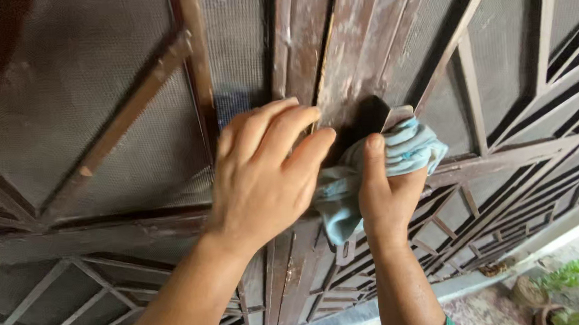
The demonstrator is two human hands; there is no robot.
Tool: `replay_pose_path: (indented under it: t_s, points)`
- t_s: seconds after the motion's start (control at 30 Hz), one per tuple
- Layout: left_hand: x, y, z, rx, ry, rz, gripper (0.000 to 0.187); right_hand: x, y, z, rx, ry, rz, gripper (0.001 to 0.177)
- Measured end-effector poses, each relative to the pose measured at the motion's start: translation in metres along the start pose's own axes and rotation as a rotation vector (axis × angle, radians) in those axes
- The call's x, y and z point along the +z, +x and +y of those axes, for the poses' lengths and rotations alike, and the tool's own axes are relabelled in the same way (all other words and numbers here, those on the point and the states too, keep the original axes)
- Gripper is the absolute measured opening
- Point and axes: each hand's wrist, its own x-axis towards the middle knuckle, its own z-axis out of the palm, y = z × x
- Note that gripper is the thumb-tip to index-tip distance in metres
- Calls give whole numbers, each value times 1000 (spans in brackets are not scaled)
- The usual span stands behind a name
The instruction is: The person wipes a metal mesh door and its frame with a cloth by hand, moving the cloth over the geometric patterns and the handle area.
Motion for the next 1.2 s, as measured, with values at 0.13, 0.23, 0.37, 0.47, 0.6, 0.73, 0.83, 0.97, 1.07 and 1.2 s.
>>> replay_pose_path:
  t_s: [0.13,0.23,0.37,0.47,0.6,0.73,0.83,0.97,1.07,1.2]
  points:
    - [6,6,-5,-71,-121,3,20,14,46,-4,-216,31,-59,17]
    - [12,7,-1,-145,-206,104,19,20,62,-2,-315,-59,-44,19]
    - [20,9,-4,-167,-252,186,16,20,38,24,-311,-3,24,23]
    - [22,9,-5,-168,-274,262,18,11,10,52,-285,-118,-16,16]
    - [17,12,-15,-252,-384,208,20,-7,5,66,-210,-202,-22,9]
    - [9,15,-25,-285,-514,142,25,-2,38,30,-506,355,121,14]
    - [5,15,-24,-250,-610,212,35,23,46,-12,-386,96,17,8]
    - [1,13,-28,-215,-488,218,46,91,38,-26,-1017,-483,13,20]
    - [1,11,-35,-140,-334,158,47,93,23,-6,-447,169,-309,33]
    - [0,9,-28,-115,-264,80,53,87,5,13,-645,-58,-264,51]
